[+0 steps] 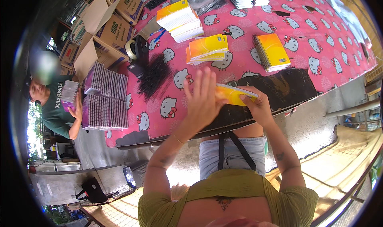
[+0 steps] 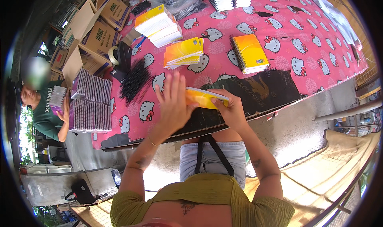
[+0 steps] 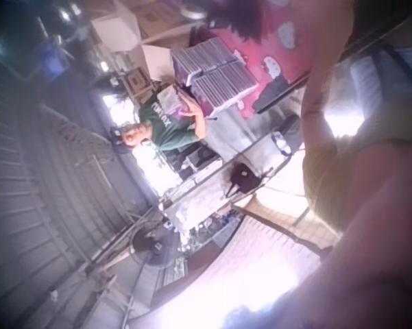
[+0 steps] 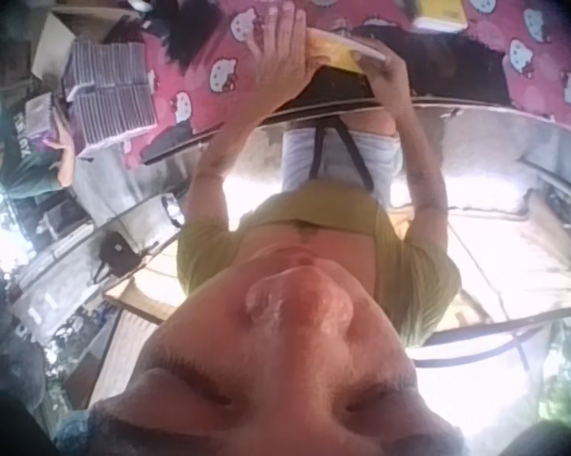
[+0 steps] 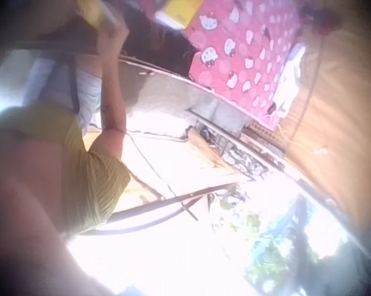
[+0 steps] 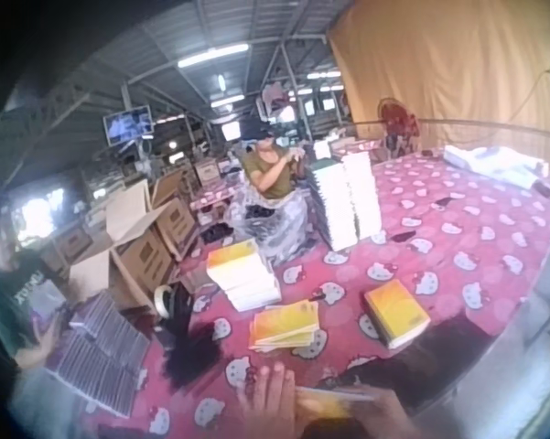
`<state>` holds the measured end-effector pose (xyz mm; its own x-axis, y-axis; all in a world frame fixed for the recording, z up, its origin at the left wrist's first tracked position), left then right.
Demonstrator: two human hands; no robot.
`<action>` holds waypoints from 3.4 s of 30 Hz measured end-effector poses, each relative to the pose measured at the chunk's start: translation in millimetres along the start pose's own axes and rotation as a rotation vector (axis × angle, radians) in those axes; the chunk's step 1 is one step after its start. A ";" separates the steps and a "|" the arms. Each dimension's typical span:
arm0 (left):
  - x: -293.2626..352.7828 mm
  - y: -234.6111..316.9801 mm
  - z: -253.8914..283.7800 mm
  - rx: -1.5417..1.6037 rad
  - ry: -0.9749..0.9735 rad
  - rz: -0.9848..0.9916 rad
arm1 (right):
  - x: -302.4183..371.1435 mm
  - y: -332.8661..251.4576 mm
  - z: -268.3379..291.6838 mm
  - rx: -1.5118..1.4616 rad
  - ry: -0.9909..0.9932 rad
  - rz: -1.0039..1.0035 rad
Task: The person places a stack of notebooks onto a table, then picks up yellow notebooks one at a time and applies a thin adhesive strip or label to the spine of each one.
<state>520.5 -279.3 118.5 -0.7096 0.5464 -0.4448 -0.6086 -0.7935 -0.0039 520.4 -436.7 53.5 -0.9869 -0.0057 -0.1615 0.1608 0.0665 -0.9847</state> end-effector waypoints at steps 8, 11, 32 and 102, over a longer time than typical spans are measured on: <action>16.0 7.3 -4.3 -0.178 -0.050 0.057 | 12.6 -18.3 -10.3 0.121 -0.037 0.014; 35.5 24.3 -5.9 -0.072 0.048 0.005 | 10.6 -31.7 -3.8 0.200 -0.006 0.028; -4.7 -23.6 16.3 0.559 -0.161 -0.056 | 18.5 -15.3 -16.3 0.130 -0.216 0.006; 24.2 49.7 -25.1 0.021 -0.102 -0.064 | 9.7 15.4 -37.8 0.222 -0.287 -0.143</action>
<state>482.0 -312.3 85.1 -0.7009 0.6211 -0.3507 -0.6604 -0.7508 -0.0099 512.7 -398.0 39.2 -0.9600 -0.2801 -0.0021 0.0525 -0.1724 -0.9836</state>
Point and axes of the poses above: each hand's wrist, its own x-axis away from the middle knuckle, its own z-axis out of the back of the hand, y = z × x, the point moved 10 cm from there along -x, towards the middle knuckle, and after that the axes turned 3 degrees about -z, right-handed, at the moved point
